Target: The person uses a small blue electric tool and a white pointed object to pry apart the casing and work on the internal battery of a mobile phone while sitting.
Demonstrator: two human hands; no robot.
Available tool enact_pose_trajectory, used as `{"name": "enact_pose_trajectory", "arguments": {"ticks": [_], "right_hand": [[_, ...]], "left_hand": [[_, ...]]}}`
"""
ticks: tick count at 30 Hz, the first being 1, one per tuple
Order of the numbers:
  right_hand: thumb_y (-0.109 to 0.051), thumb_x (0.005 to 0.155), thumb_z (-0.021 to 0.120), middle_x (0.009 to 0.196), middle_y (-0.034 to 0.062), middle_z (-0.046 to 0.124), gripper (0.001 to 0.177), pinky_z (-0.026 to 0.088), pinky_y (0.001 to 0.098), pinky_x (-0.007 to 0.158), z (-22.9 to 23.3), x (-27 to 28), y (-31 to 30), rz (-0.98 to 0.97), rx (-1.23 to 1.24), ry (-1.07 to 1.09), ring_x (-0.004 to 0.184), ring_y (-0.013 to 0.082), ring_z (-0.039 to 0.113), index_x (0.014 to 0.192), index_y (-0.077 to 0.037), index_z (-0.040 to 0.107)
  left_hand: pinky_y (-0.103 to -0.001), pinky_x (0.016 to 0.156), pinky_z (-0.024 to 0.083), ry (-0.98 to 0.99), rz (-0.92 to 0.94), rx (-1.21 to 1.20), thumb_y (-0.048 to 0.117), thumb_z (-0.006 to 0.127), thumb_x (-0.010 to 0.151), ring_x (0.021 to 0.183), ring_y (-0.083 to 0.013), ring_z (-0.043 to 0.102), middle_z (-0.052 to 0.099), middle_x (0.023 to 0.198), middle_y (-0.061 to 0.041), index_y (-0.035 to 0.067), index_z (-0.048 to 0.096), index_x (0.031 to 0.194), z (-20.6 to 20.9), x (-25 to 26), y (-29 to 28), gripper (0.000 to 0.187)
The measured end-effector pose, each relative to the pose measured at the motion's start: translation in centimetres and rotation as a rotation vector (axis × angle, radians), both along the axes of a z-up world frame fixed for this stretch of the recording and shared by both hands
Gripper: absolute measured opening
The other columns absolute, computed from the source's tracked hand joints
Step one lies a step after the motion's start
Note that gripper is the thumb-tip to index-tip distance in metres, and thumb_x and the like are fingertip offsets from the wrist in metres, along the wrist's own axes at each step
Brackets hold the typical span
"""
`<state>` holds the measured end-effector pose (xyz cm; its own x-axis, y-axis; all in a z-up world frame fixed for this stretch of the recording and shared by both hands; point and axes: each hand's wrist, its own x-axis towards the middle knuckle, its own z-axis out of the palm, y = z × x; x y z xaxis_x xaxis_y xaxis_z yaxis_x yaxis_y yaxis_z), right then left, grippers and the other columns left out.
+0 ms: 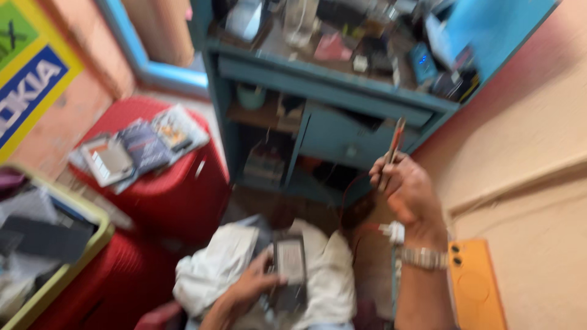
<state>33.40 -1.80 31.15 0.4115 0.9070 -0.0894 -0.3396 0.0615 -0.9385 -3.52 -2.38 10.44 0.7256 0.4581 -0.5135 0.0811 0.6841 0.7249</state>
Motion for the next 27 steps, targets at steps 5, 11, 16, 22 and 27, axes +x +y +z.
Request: {"name": "enact_pose_trajectory", "arguments": {"ticks": [5, 11, 16, 22, 27], "right_hand": [[-0.007, 0.094, 0.055, 0.091, 0.0052, 0.067, 0.027, 0.052, 0.0269, 0.065, -6.9, -10.9, -10.0, 0.039, -0.286, -0.032, 0.074, 0.0137, 0.061, 0.12, -0.005, 0.064], [-0.025, 0.102, 0.061, 0.086, 0.0022, 0.07, 0.027, 0.046, 0.0261, 0.061, -14.7, -16.8, -15.2, -0.065, -0.468, -0.336, 0.071, 0.0096, 0.057, 0.11, -0.002, 0.071], [-0.028, 0.103, 0.062, 0.08, 0.0038, 0.07, 0.027, 0.05, 0.0271, 0.063, -15.1, -18.2, -15.3, -0.114, -0.439, -0.886, 0.069, 0.0107, 0.064, 0.105, -0.002, 0.072], [-0.023, 0.099, 0.057, 0.092, 0.0056, 0.074, 0.035, 0.055, 0.0293, 0.062, -12.1, -17.8, -15.8, -0.015, -0.475, -0.543, 0.07, 0.0119, 0.066, 0.133, -0.016, 0.064], [-0.014, 0.108, 0.06, 0.113, 0.0206, 0.07, 0.048, 0.054, 0.0307, 0.068, -9.2, -16.2, -18.1, -0.012, -0.18, -0.066, 0.081, 0.0199, 0.068, 0.154, 0.002, 0.055]], "left_hand": [[-0.036, 0.088, 0.058, -0.204, 0.476, -0.115, 0.006, 0.075, 0.079, 0.107, -0.0207, 0.068, 0.067, 0.122, -0.009, 0.003, 0.053, 0.131, 2.3, 2.8, -5.0, 0.057], [-0.035, 0.089, 0.056, -0.137, 0.551, -0.114, 0.003, 0.08, 0.082, 0.102, -0.0222, 0.068, 0.069, 0.117, -0.012, -0.003, 0.06, 0.128, 1.5, 4.8, -11.3, 0.051], [-0.041, 0.083, 0.064, -0.211, 0.474, -0.282, 0.019, 0.065, 0.084, 0.096, -0.0241, 0.074, 0.073, 0.108, -0.013, 0.004, 0.06, 0.121, 5.1, 1.2, -7.5, 0.04], [-0.036, 0.091, 0.055, -0.091, 0.42, 0.049, 0.011, 0.062, 0.097, 0.103, -0.0182, 0.065, 0.069, 0.118, -0.01, 0.003, 0.058, 0.136, 3.8, 0.2, -5.1, 0.041], [-0.038, 0.096, 0.058, -0.216, 0.55, -0.129, 0.007, 0.056, 0.099, 0.109, -0.0216, 0.067, 0.065, 0.122, -0.013, 0.002, 0.047, 0.134, 1.2, 1.4, -7.7, 0.036]]}}
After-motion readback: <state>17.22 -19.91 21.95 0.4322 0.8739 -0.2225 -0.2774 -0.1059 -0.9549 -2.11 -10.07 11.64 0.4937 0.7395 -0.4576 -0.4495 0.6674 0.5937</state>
